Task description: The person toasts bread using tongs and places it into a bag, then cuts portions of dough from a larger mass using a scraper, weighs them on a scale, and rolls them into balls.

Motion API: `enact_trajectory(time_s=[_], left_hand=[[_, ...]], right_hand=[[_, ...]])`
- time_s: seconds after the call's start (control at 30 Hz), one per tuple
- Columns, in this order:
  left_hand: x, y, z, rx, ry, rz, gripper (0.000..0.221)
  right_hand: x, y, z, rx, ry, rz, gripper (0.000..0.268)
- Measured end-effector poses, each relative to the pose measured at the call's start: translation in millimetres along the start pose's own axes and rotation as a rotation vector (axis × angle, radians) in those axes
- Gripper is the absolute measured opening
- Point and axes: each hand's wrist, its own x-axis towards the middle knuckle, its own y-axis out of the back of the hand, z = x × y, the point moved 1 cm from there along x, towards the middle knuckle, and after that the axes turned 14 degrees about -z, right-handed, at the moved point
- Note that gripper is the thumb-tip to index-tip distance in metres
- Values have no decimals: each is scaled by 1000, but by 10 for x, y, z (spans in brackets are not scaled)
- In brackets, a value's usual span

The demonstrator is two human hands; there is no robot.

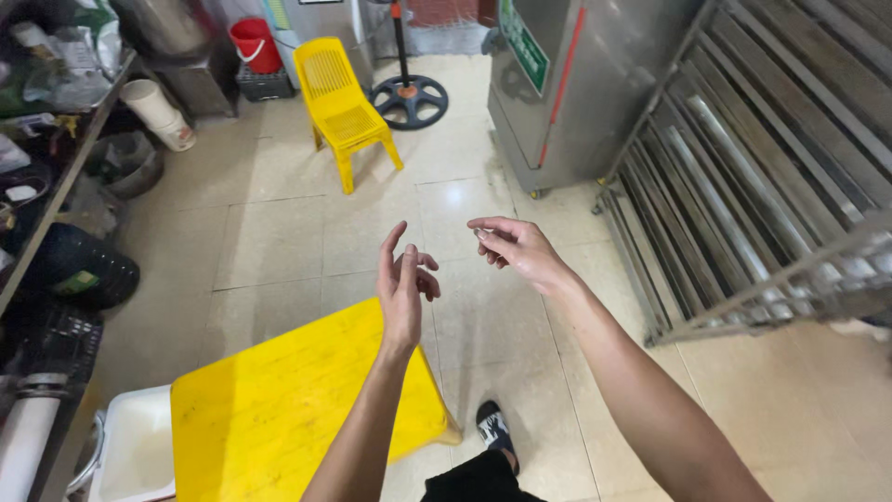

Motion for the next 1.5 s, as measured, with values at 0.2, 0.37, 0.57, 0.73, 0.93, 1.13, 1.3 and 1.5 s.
enact_trajectory(time_s=[0.2,0.37,0.57,0.73,0.93,1.13,1.3,1.5], left_hand=[[1483,261,-90,78,-31,104,63],[2576,779,-154,130,-85,282,61],[3844,1704,-173,230,-145,562,38],[4537,2247,20,273,-168,779,38],[5093,3153,84,239,-212,960,40],[5704,4859,168,206,-353,1066,42],[6424,6351,773,207,-393,1062,39],[7257,7960,1201,221,-284,1061,43]], right_hand=[[1771,821,-245,21,-21,-188,32],[3315,1270,-402,124,-65,-260,36],[5440,1646,-451,229,-147,-453,47],[7132,1397,-630,160,-130,-691,35],[8628,511,-756,186,-140,-939,29],[10226,-639,-833,164,-156,-1027,27],[11707,-1627,-1428,72,-92,-1062,28],[13412,-2602,-1561,122,-107,-1106,28]])
